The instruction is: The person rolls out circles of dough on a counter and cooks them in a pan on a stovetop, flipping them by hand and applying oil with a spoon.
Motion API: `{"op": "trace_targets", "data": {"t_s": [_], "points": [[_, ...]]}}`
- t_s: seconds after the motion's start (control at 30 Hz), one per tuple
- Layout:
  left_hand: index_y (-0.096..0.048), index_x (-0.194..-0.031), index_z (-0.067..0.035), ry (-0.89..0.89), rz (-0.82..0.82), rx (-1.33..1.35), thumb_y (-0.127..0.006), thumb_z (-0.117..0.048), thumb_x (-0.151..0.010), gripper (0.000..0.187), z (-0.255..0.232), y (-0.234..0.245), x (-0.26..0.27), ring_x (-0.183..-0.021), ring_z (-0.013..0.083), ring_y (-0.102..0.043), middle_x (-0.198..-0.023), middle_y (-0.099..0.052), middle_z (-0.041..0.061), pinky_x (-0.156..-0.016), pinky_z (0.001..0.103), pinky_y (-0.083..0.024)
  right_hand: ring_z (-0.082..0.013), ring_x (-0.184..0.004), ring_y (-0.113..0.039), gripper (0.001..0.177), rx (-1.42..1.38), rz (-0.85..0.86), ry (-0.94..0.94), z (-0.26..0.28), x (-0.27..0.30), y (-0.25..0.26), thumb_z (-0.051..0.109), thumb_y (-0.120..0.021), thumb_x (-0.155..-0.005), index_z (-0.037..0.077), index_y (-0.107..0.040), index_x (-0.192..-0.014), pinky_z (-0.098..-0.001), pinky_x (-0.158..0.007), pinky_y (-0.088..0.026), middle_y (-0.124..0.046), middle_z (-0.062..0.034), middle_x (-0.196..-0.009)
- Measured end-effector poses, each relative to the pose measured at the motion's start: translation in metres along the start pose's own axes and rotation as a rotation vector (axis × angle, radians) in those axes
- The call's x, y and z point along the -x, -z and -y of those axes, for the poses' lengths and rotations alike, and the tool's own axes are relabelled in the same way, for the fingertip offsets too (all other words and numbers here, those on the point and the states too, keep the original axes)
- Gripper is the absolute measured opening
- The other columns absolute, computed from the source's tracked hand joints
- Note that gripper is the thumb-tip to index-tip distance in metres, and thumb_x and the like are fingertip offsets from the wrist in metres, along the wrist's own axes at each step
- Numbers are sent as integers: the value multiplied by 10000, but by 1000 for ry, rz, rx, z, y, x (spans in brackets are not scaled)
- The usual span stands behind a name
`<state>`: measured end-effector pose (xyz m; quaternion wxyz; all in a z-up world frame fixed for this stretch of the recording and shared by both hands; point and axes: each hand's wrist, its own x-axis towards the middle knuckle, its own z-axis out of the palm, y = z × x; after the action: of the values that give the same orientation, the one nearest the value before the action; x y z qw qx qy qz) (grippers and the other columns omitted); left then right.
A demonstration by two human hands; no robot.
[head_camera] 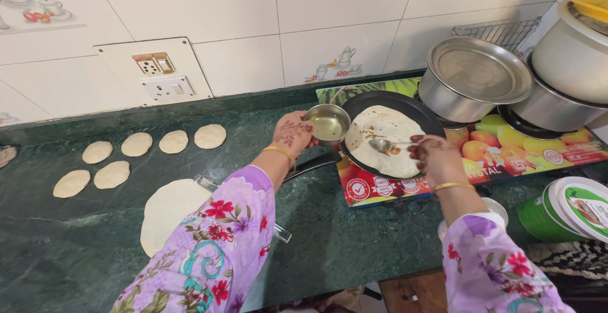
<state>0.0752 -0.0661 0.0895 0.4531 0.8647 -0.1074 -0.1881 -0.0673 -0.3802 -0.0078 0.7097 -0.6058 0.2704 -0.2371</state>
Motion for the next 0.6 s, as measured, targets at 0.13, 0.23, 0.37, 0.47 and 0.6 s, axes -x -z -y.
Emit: {"op": "trace_targets", "data": {"t_s": [0.13,0.23,0.37,0.47,0.6], "points": [[-653,-1324,-256,65,-43,-51,-506,-292,-836,511,27,15,-12,-525,110,-739,-562,-708,-55,-705,176,-564,-234,-678,-722,164,277,31,35,7,-7,-16,37,-548,-977,67,-698,-1037,-279,-494,-543,-707,-148,-824],[-666,-1312,-257,97,-55,-73,-503,-291,-821,518,39,30,0,-551,111,-748,-545,-697,-47,-734,215,-581,-326,-917,-704,238,606,-47,109,9,-30,-14,117,-551,-965,62,-768,-1045,-421,-761,-543,-735,-199,-970],[-708,-1260,-103,87,-74,-70,-511,-215,-848,470,62,35,2,-589,185,-753,-557,-689,57,-747,237,-556,-209,-639,-723,248,207,-236,-84,-22,-148,13,100,-538,-975,156,-778,-1000,-333,-472,-631,-682,-112,-749],[-659,-1383,-103,175,-132,-57,-503,-241,-911,515,91,26,2,-896,276,-778,-840,-784,119,-908,365,-559,-241,-631,-723,241,219,-158,-94,-9,-125,-27,83,-537,-965,120,-772,-1004,-362,-466,-609,-694,-147,-752],[-704,-1303,-167,204,-107,-250,-462,-266,-900,480,136,18,-23,-917,218,-778,-576,-718,9,-922,343,-563,-288,-618,-722,234,242,-65,-118,-1,-73,-56,59,-536,-949,66,-763,-1009,-407,-457,-575,-711,-200,-757]]}}
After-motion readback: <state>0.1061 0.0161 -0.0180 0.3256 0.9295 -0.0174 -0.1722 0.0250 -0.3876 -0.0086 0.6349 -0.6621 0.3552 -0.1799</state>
